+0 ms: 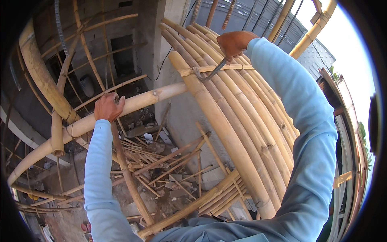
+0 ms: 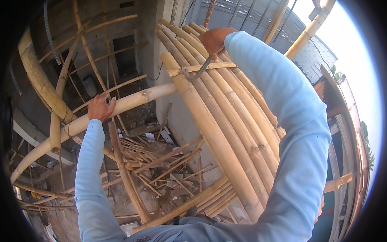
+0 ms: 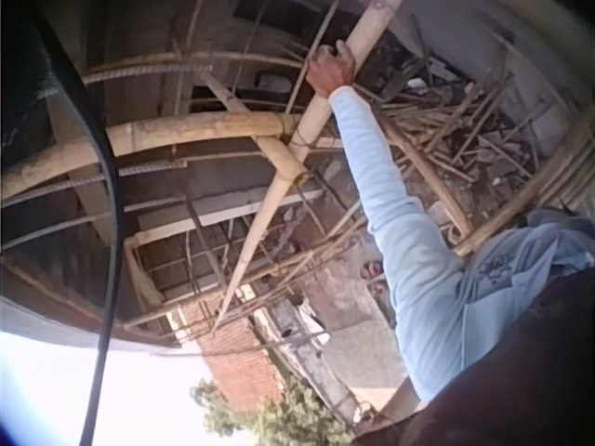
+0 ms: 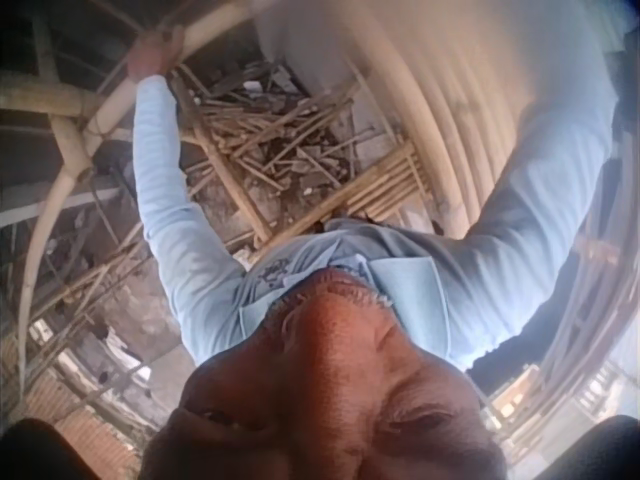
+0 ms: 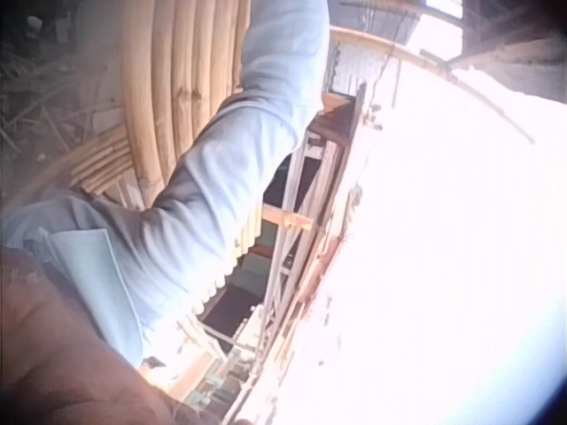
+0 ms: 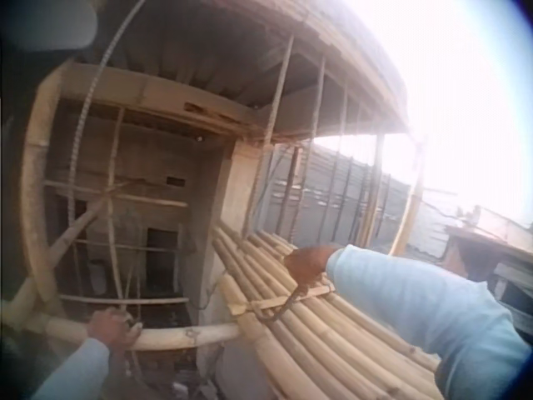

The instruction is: The person uses a metal hook tool to pry apart and reposition bamboo poles within a curved scaffolding structure. They repeatedly lift, align, and secure the poles by hand, working on the upper section of the assembly.

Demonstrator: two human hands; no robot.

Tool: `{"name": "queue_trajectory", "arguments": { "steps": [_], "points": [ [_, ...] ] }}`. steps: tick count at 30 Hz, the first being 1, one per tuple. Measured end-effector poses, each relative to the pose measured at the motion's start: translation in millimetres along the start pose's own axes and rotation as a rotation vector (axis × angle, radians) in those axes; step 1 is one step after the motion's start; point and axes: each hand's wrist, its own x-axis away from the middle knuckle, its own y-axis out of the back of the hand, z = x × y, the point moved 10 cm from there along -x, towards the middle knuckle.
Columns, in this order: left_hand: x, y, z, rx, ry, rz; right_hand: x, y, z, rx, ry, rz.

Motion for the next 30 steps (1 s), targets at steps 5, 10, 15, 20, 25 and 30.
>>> {"name": "queue_trajectory", "arguments": {
  "steps": [5,10,15,20,25,30],
  "points": [
    [1.3,-1.7,0.5,-0.011,0.006,-0.004,-1.9,4.6,8.3,-0.002,-0.054,0.093],
    [2.8,5.7,-3.2,-0.035,0.019,-0.019,-0.1,12.1,8.5,-0.025,-0.019,0.041],
    [0.2,-1.9,-3.2,-0.002,0.023,0.008,2.4,-1.6,13.3,0.094,0.041,-0.071],
    [1.9,-3.1,-1.9,0.004,0.036,0.029,26.6,-15.6,12.5,0.132,0.146,-0.263],
    [2.6,-2.9,-3.7,-0.027,0.042,0.067,37.6,-5.0,10.0,-0.137,0.088,0.058],
    [-1.8,11.4,-18.9,0.055,0.051,-0.125,38.6,0.9,2.4,-0.39,0.072,-0.098]
  ]
}}
